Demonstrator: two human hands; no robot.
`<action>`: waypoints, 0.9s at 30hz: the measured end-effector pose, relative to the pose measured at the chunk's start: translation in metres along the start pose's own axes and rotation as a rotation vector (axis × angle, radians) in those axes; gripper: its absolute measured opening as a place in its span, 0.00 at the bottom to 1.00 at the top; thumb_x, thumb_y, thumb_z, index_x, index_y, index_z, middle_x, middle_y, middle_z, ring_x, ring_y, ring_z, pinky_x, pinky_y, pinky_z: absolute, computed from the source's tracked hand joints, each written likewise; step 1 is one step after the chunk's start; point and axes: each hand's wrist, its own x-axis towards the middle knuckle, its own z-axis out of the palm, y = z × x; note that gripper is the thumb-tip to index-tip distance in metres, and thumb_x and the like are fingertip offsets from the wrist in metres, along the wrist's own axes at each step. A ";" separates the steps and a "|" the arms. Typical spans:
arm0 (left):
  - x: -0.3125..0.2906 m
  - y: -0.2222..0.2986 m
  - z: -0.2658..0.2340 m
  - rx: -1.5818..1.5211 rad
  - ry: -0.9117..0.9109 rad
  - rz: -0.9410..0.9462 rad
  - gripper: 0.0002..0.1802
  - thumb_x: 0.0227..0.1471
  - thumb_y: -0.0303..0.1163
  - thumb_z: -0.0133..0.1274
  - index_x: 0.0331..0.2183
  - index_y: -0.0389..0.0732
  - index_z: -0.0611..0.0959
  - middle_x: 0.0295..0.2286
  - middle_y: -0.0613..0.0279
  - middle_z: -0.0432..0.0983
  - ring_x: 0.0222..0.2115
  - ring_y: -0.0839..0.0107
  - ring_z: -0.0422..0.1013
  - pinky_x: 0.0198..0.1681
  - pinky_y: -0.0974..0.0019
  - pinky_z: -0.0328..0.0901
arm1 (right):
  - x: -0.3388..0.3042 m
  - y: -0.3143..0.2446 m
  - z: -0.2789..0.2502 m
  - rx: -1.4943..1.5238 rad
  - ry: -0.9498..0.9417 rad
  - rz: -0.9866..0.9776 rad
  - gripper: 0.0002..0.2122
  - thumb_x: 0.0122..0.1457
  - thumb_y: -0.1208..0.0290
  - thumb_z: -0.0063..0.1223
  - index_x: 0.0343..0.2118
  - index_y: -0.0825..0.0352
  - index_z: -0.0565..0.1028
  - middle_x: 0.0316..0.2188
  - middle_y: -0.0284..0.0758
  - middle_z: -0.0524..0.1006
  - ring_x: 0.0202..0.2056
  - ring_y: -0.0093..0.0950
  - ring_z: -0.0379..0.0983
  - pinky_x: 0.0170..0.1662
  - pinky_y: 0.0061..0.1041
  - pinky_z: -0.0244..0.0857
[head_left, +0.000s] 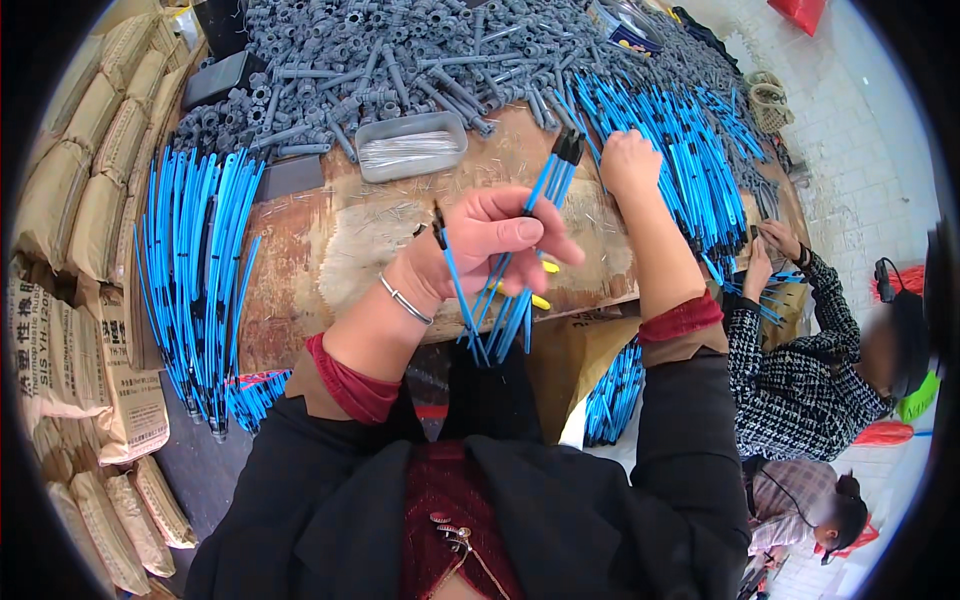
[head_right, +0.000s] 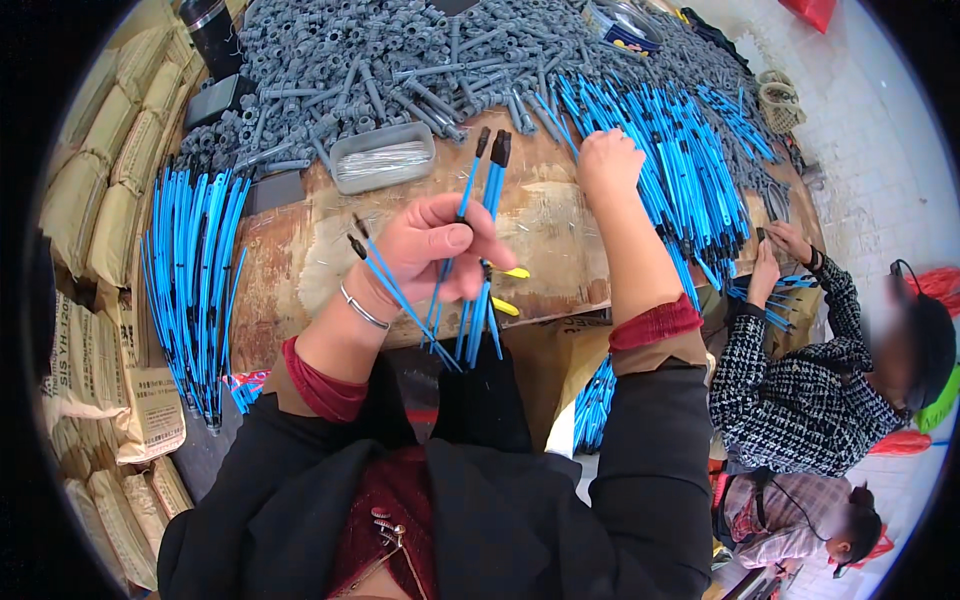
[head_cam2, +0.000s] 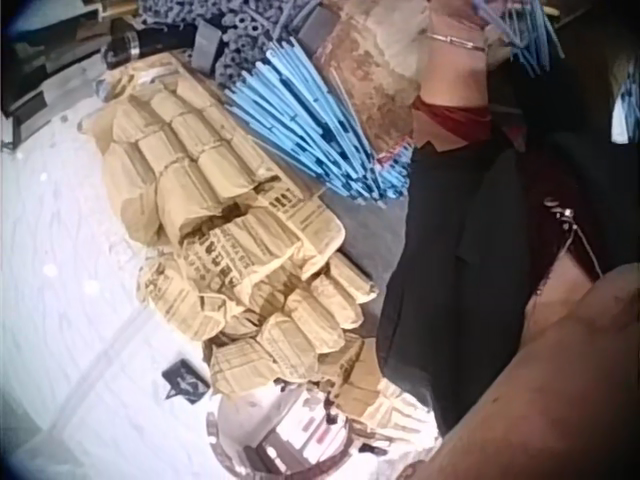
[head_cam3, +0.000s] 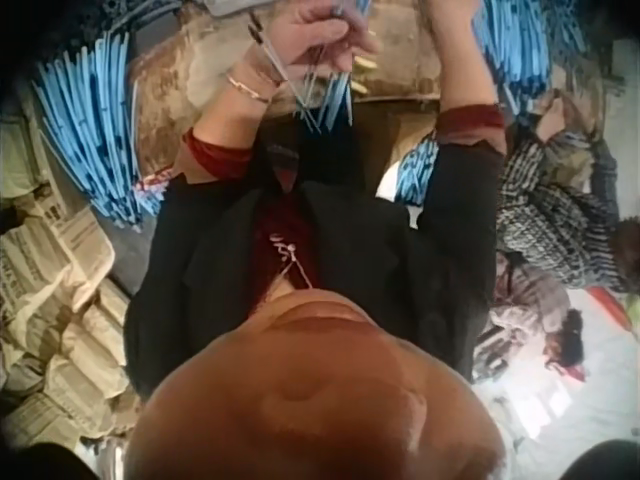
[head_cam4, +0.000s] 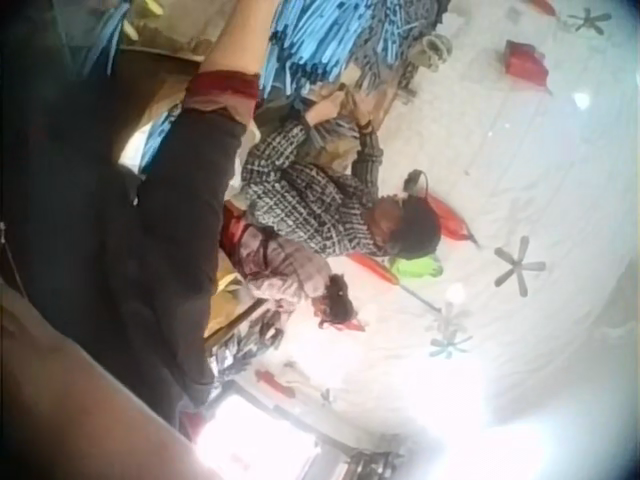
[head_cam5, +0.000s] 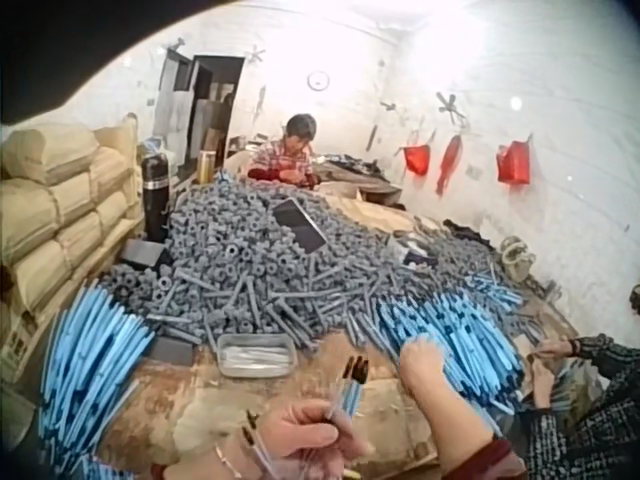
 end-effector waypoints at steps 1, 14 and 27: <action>0.002 -0.001 0.007 0.007 0.113 0.035 0.08 0.53 0.27 0.46 0.37 0.40 0.75 0.31 0.51 0.77 0.25 0.69 0.75 0.26 0.69 0.70 | 0.000 -0.002 -0.005 -0.014 -0.009 -0.034 0.09 0.52 0.69 0.46 0.32 0.68 0.72 0.28 0.43 0.73 0.32 0.38 0.72 0.34 0.35 0.68; 0.009 -0.008 -0.016 0.000 0.302 0.167 0.07 0.53 0.30 0.47 0.35 0.41 0.77 0.29 0.54 0.77 0.26 0.70 0.75 0.27 0.70 0.70 | -0.004 0.033 -0.037 0.204 0.028 -0.330 0.07 0.53 0.74 0.44 0.35 0.67 0.68 0.26 0.42 0.73 0.30 0.40 0.72 0.32 0.37 0.67; 0.010 -0.007 -0.020 0.022 0.329 0.166 0.07 0.52 0.30 0.47 0.34 0.40 0.76 0.27 0.55 0.77 0.24 0.70 0.75 0.26 0.69 0.70 | 0.005 0.081 -0.084 -0.013 0.231 -0.163 0.05 0.54 0.71 0.44 0.31 0.66 0.67 0.19 0.40 0.74 0.19 0.41 0.72 0.22 0.38 0.66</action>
